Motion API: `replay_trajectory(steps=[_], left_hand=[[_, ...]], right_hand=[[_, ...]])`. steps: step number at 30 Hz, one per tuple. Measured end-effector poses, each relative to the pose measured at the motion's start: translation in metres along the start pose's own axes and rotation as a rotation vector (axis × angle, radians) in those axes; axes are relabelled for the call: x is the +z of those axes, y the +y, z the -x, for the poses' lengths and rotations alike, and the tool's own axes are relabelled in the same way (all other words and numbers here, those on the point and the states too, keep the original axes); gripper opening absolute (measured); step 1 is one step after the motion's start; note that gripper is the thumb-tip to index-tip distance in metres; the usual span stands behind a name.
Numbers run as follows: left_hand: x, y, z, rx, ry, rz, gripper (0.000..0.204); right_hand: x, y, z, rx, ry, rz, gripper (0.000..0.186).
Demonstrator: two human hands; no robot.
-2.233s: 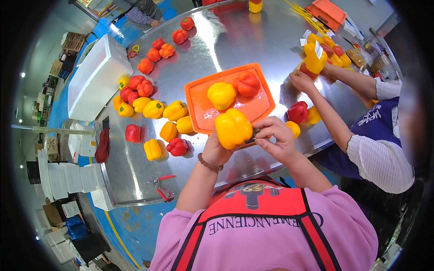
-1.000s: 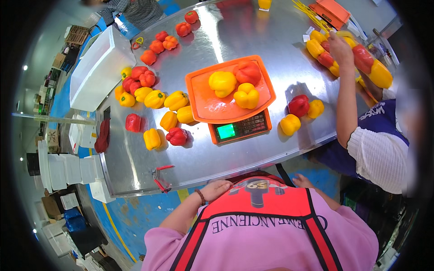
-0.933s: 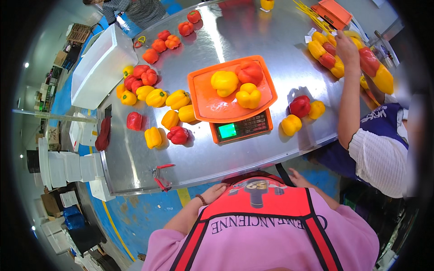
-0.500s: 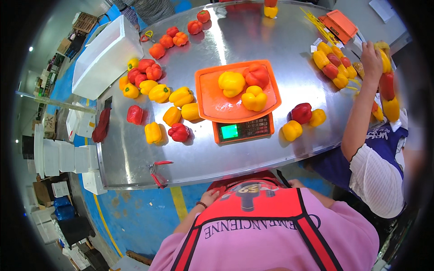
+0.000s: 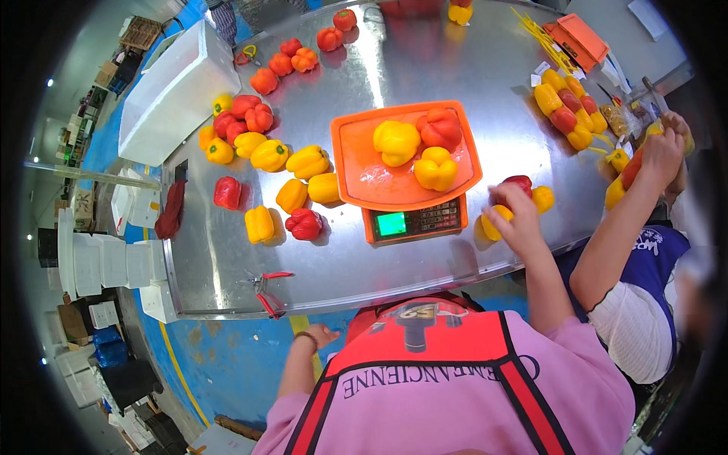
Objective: The person places red and yellow bell peppers onto a digital scale, weighs them, and then removes them to the table. The person repeats this process with multiple peppers throughout the clip.
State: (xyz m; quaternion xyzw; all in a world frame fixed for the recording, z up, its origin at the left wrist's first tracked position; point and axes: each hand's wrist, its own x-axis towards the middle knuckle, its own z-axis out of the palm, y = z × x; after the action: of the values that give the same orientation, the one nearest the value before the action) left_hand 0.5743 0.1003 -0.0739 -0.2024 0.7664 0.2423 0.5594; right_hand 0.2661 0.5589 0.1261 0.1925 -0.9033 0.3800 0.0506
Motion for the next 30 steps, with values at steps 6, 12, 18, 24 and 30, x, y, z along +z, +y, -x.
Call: replay_trajectory(steps=[6, 12, 18, 24, 30], left_hand=[[-0.168, 0.147, 0.145, 0.915, 0.326, 0.863, 0.037], [-0.232, 0.28, 0.111, 1.044, 1.024, 0.243, 0.071], [-0.253, 0.354, 0.064, 1.024, 1.043, 0.003, 0.084], [-0.272, 0.374, 0.038, 1.163, 0.435, 0.64, 0.077], [-0.297, 0.366, 0.041, 1.18, -0.352, 1.343, 0.072]], right_hand=[[0.017, 0.004, -0.098, -0.045, 0.149, -0.088, 0.044], [0.025, 0.003, -0.161, -0.04, -0.12, -0.013, 0.061], [0.039, 0.009, -0.184, 0.022, -0.399, -0.003, 0.074], [0.043, 0.054, -0.175, 0.365, -0.175, -0.901, 0.062], [0.038, 0.064, -0.172, 0.504, -0.23, -1.884, 0.068]])
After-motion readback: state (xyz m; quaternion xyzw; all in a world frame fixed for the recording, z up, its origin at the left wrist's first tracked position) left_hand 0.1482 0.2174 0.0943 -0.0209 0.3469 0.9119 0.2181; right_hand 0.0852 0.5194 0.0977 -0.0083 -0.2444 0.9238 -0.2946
